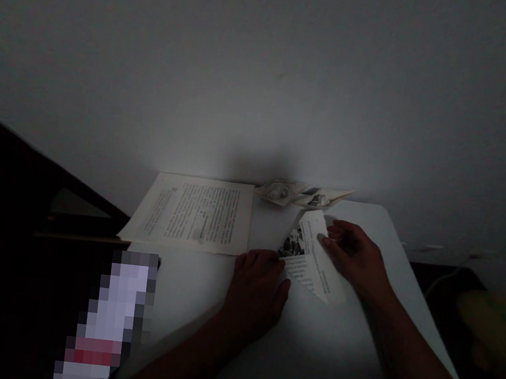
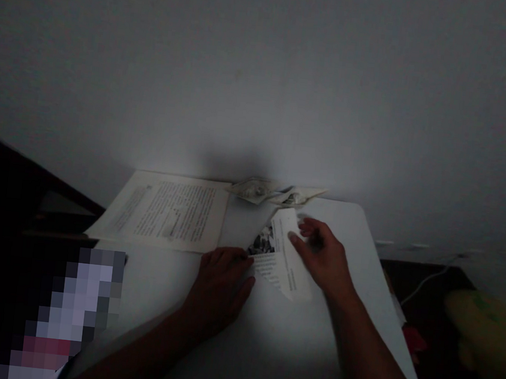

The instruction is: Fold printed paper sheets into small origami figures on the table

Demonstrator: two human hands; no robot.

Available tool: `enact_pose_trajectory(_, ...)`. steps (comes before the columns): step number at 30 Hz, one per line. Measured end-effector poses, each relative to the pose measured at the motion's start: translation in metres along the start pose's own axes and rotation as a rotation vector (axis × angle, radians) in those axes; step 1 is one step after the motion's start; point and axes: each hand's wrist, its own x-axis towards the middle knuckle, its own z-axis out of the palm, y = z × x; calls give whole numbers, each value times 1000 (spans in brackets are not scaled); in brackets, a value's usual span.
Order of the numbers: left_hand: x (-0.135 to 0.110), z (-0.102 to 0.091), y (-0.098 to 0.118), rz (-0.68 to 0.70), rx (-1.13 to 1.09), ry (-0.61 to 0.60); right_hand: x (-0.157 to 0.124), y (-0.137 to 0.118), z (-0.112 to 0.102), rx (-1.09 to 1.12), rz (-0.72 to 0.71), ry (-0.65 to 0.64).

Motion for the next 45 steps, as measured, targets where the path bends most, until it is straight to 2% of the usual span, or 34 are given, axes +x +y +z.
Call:
enact_pose_trajectory(5,0,3,-2,12,-1,26,-2,-4,11,277,59,10)
enact_pose_trajectory(7,0,4,-2,13,-3,31,-2,-6,11,324,84,24)
enact_pose_trajectory(12,-2,5,-2,12,-14,56,-2,-8,9,299,140,48)
enact_pose_trajectory(20,-3,9,-7,30,-55,181,-1,1,11,263,103,26)
enact_pose_trajectory(45,-2,9,-7,27,-51,160,-2,-7,10,314,115,-24)
